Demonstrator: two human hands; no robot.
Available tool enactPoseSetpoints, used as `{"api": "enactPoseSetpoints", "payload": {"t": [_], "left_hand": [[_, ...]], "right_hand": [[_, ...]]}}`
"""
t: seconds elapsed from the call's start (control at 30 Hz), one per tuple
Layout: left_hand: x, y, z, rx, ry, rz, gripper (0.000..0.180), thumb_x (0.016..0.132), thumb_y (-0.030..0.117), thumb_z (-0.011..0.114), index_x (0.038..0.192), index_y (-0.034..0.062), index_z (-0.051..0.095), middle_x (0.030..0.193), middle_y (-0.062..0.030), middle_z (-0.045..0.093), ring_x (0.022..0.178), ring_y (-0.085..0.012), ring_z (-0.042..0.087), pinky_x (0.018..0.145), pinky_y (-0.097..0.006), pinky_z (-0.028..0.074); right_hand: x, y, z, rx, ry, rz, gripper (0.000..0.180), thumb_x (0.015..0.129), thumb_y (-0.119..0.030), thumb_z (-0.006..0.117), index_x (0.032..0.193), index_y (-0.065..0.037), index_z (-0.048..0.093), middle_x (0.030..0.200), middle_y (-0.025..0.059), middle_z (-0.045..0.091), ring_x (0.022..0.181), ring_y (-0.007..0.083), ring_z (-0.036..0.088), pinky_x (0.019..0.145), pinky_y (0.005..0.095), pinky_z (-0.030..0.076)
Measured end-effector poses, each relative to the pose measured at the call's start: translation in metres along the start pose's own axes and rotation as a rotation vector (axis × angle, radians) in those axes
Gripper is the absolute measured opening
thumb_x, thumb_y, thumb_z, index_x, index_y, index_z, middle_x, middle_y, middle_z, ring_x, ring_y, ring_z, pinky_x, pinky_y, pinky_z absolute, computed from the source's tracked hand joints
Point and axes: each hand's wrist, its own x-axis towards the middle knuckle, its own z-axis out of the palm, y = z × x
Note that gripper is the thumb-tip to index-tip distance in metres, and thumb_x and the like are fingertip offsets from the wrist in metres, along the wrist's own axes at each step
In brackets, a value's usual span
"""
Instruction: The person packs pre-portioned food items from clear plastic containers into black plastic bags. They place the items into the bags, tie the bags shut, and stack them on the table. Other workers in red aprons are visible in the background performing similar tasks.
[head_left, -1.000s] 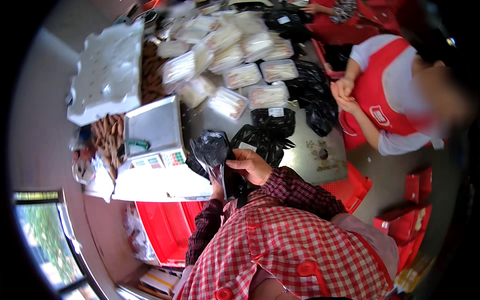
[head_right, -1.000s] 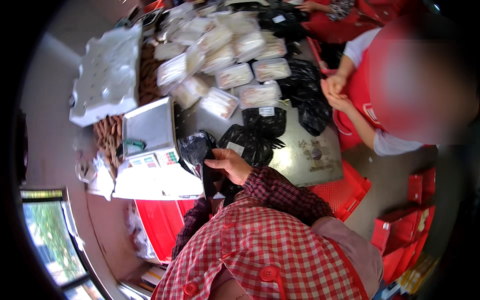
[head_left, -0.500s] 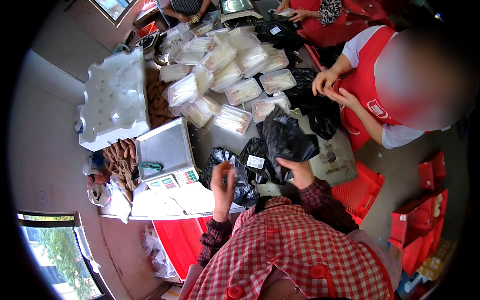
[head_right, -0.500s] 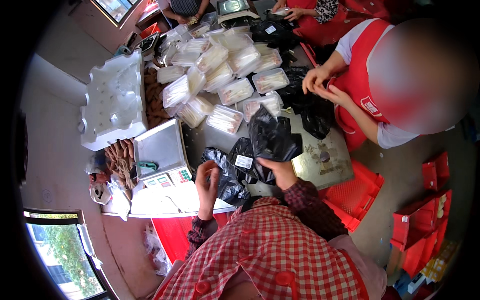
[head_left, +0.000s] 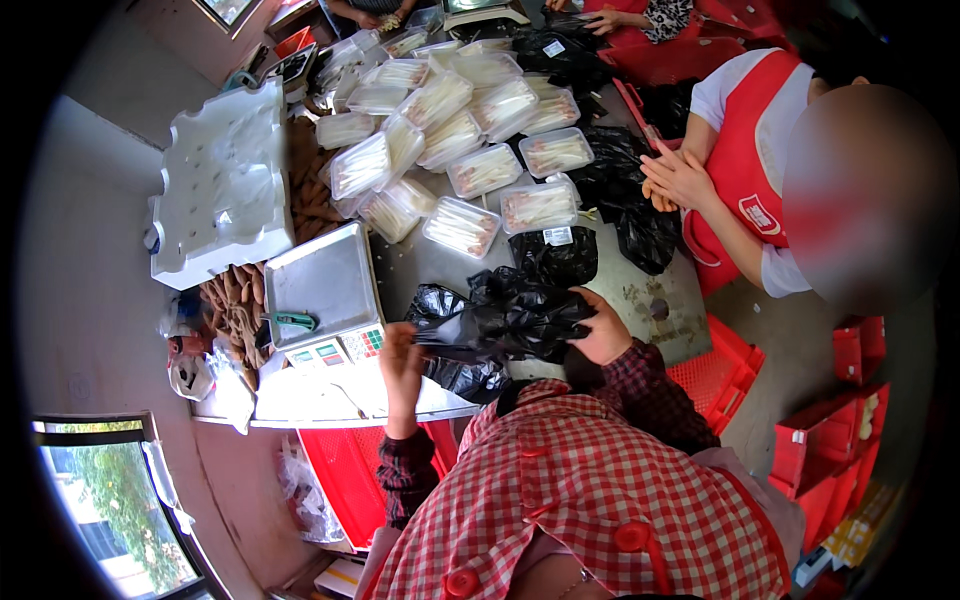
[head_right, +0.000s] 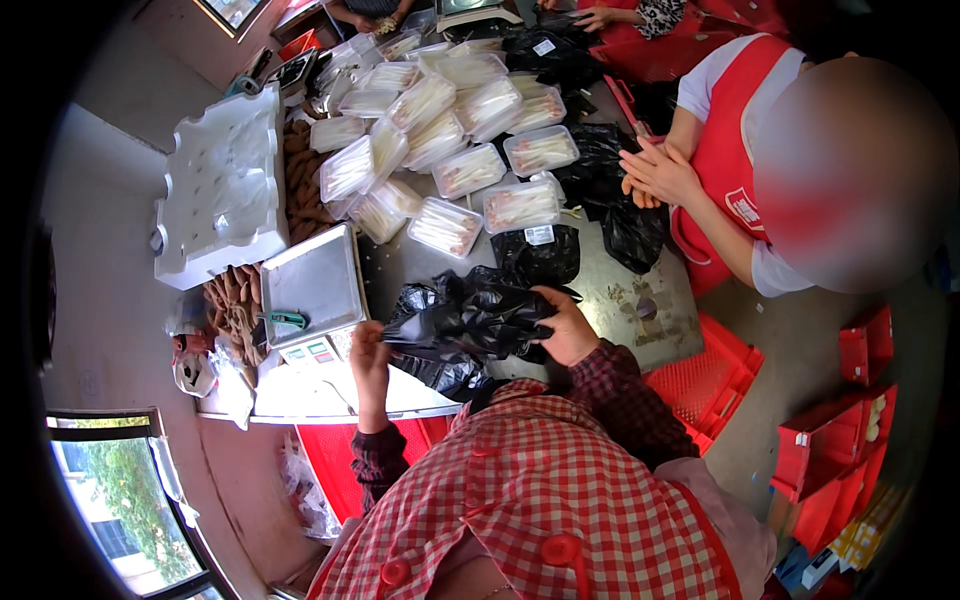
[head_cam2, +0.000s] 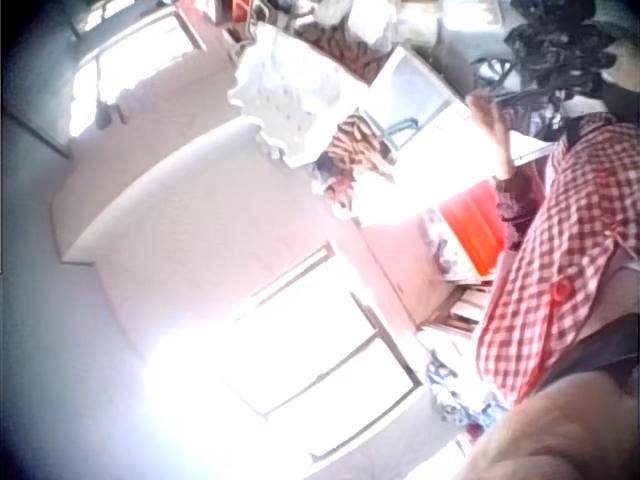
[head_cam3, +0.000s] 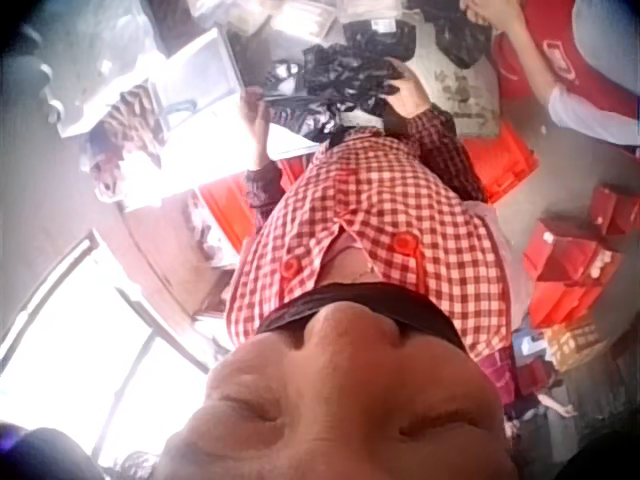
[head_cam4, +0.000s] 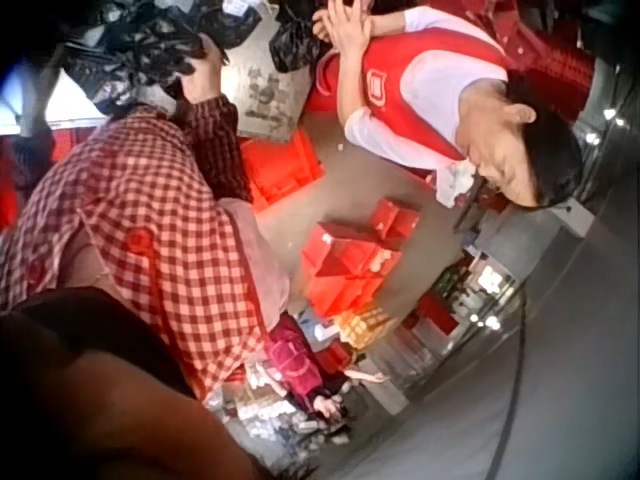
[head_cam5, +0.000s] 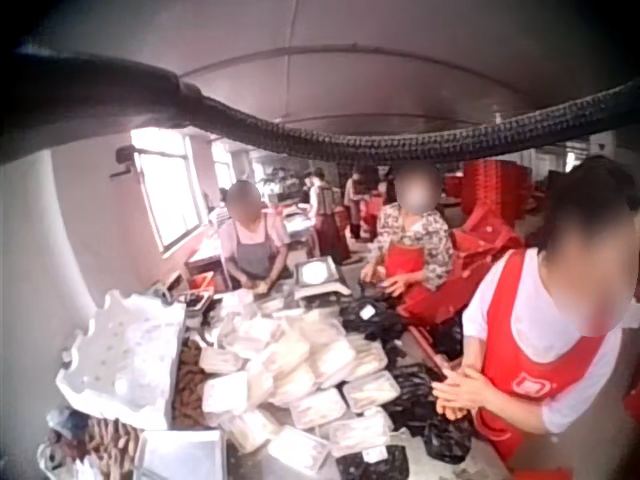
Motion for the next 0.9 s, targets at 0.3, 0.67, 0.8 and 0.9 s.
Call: {"api": "enactPoseSetpoints", "payload": {"t": [0.3,0.67,0.8,0.9], "left_hand": [[-0.008,0.076,0.067,0.778,0.101,0.305,0.076,0.067,0.018,0.079,0.128,0.0020,0.037,0.119,-0.0179,0.042,0.114,-0.0344,0.041,0.098,-0.042,0.034],[-0.056,-0.017,-0.048,0.007,0.328,-0.275,0.031,0.082,0.003,0.043,0.107,-0.0057,0.058,0.097,-0.0106,0.063,0.085,-0.0181,0.059,0.076,-0.027,0.045],[-0.073,-0.030,-0.055,-0.709,0.495,-0.403,0.033,0.077,-0.004,0.038,0.104,-0.0062,0.055,0.095,-0.0133,0.063,0.088,-0.0253,0.062,0.077,-0.035,0.052],[-0.088,-0.029,-0.055,-0.687,0.574,-0.362,0.037,0.073,-0.009,0.035,0.106,-0.0080,0.052,0.096,-0.0151,0.062,0.087,-0.0284,0.063,0.078,-0.037,0.053]], "right_hand": [[0.054,-0.001,0.044,-0.782,-0.271,-0.099,0.021,0.071,-0.004,0.066,0.089,0.005,0.061,0.075,0.0089,0.064,0.068,0.0097,0.054,0.065,0.0270,0.044],[0.225,-0.017,-0.092,-1.645,-0.238,-0.322,0.059,0.074,-0.035,0.069,0.117,0.001,0.051,0.114,0.0184,0.055,0.108,0.0323,0.051,0.093,0.0376,0.041],[0.288,-0.015,-0.145,-2.212,0.035,0.028,0.062,0.073,-0.041,0.068,0.116,0.000,0.052,0.121,0.0180,0.050,0.115,0.0315,0.047,0.095,0.0421,0.040],[0.291,-0.013,-0.141,-2.233,0.026,0.179,0.059,0.070,-0.040,0.071,0.112,-0.002,0.057,0.123,0.0190,0.049,0.117,0.0322,0.046,0.095,0.0433,0.040]]}}
